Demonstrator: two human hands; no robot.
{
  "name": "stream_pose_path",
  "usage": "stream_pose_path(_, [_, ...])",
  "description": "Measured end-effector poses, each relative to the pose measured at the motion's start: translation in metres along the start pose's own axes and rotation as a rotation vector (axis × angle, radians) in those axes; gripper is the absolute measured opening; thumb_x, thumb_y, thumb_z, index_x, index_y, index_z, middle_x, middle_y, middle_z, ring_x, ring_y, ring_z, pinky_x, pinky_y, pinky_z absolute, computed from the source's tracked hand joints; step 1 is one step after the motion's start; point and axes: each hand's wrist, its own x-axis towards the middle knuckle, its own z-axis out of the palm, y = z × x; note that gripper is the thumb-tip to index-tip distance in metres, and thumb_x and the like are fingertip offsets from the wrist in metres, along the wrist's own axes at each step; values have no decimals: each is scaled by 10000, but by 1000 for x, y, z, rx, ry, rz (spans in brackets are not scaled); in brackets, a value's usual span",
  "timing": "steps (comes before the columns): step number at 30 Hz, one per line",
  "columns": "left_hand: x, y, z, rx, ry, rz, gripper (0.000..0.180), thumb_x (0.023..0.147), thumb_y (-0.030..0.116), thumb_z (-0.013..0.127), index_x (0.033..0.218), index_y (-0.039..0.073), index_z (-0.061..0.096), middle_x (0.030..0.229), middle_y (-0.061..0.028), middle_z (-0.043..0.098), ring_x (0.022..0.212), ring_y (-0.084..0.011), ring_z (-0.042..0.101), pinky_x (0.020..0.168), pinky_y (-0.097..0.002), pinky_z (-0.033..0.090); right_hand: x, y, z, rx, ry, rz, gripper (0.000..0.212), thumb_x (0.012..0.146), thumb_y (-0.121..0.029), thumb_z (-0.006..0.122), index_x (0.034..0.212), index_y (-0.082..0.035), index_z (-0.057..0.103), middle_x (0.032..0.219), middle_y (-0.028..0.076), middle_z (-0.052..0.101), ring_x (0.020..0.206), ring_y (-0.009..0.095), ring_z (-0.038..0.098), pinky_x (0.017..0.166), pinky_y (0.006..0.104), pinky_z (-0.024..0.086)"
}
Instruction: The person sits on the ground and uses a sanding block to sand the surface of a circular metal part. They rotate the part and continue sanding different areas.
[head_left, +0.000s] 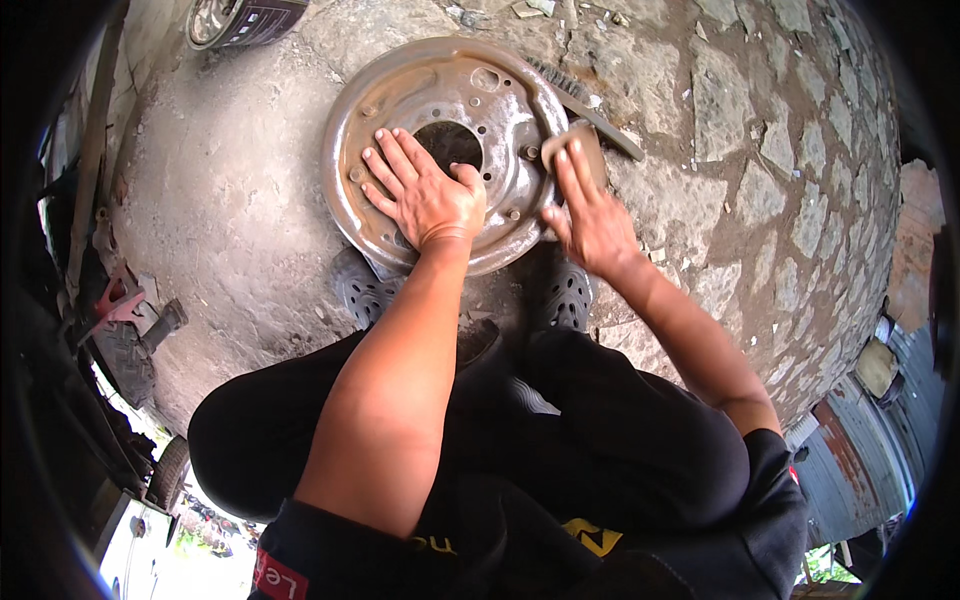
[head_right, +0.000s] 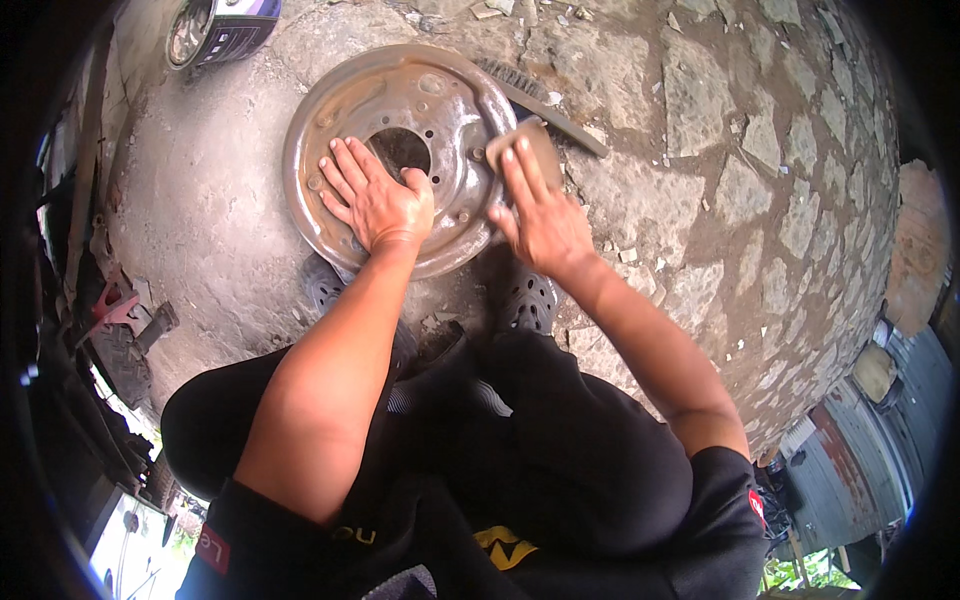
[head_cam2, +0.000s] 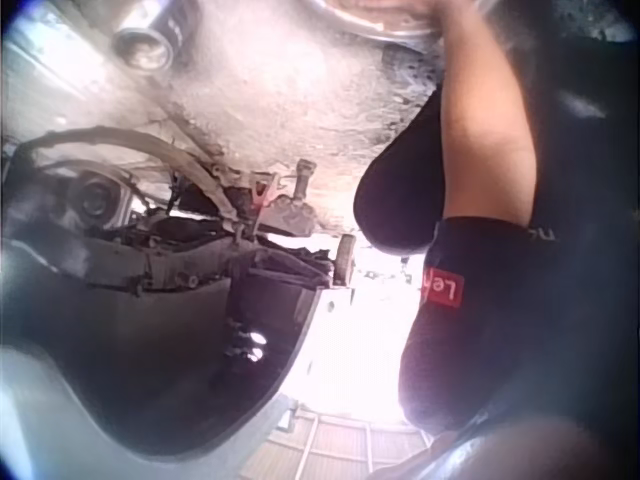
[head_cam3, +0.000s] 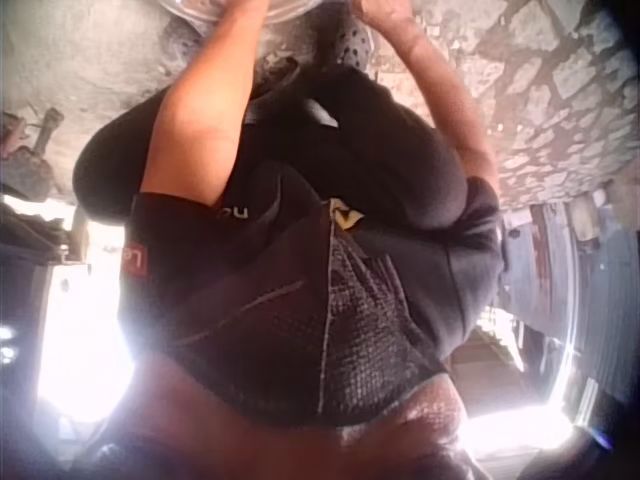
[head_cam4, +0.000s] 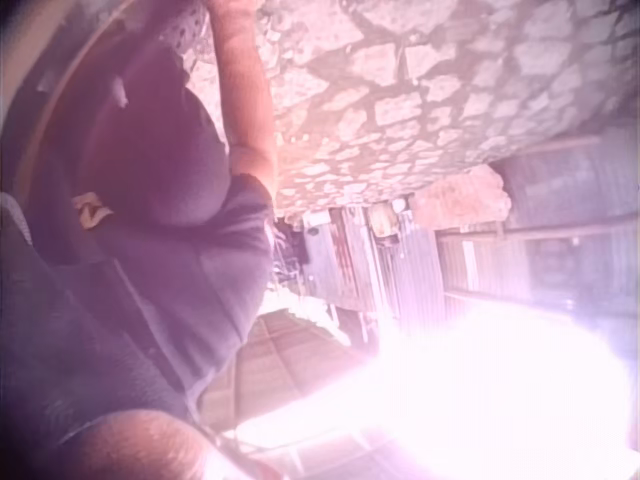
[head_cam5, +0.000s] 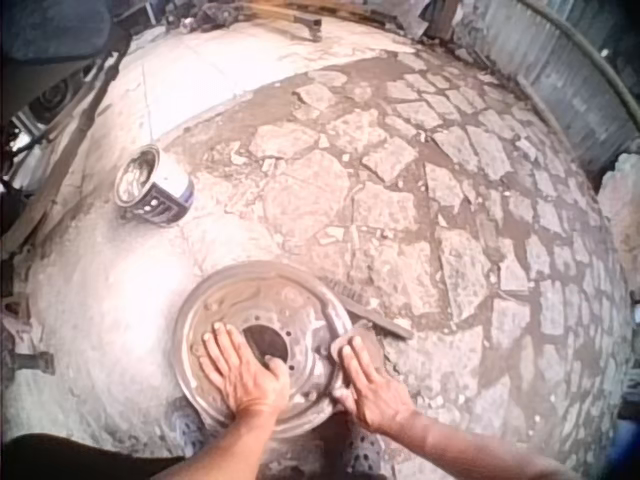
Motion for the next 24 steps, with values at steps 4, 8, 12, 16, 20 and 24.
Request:
stream_pose_path(4, [-1, -3, -1, 4, -8, -2, 916, 829, 394, 533, 1586, -9, 209, 1684, -152, 129, 1559, -345, 52, 1222, -571, 48, 14, -9, -9, -4, -28, 21, 726, 1027, -532, 406, 1587, -102, 233, 1669, 139, 170, 1162, 419, 615, 970, 489, 517])
stream_pose_path(8, [0, 0, -2, 8, -1, -6, 912, 828, 393, 530, 1584, -8, 213, 1684, -152, 133, 1559, -344, 48, 1224, -562, 40, -38, -11, 23, -49, -76, -183, 728, 1016, -580, 390, 1583, -139, 274, 1671, 118, 177, 1168, 387, 619, 991, 516, 498])
stream_pose_path(12, [0, -2, 2, 12, 19, 3, 914, 829, 393, 528, 1585, -8, 209, 1685, -152, 128, 1560, -342, 42, 1225, -559, 35, -4, 1, 3, -3, -28, -139, 686, 1022, -529, 419, 1575, -145, 293, 1667, 77, 203, 1121, 389, 623, 957, 489, 523])
stream_pose_path(16, [0, -2, 0, -6, -25, -11, 897, 845, 409, 515, 1588, 5, 218, 1691, -146, 111, 1560, -352, 36, 1225, -571, 17, -22, -10, 12, -19, -167, -133, 681, 1015, -572, 394, 1585, -217, 278, 1662, 87, 224, 1130, 382, 637, 963, 497, 526])
stream_pose_path(20, [1, -2, -1, -5, -3, -3, 909, 836, 404, 522, 1588, -1, 211, 1689, -147, 113, 1560, -351, 38, 1225, -569, 20, -31, 8, 28, -59, -15, -238, 674, 1013, -585, 389, 1581, -233, 296, 1662, 69, 233, 1136, 377, 644, 960, 511, 527])
stream_pose_path(24, [1, -1, -1, -1, -8, 3, 911, 836, 402, 529, 1586, -5, 211, 1685, -151, 125, 1559, -349, 43, 1223, -572, 29, -23, 5, 19, -15, 27, -141, 658, 1019, -558, 403, 1577, -225, 303, 1661, 54, 233, 1180, 373, 622, 991, 501, 502])
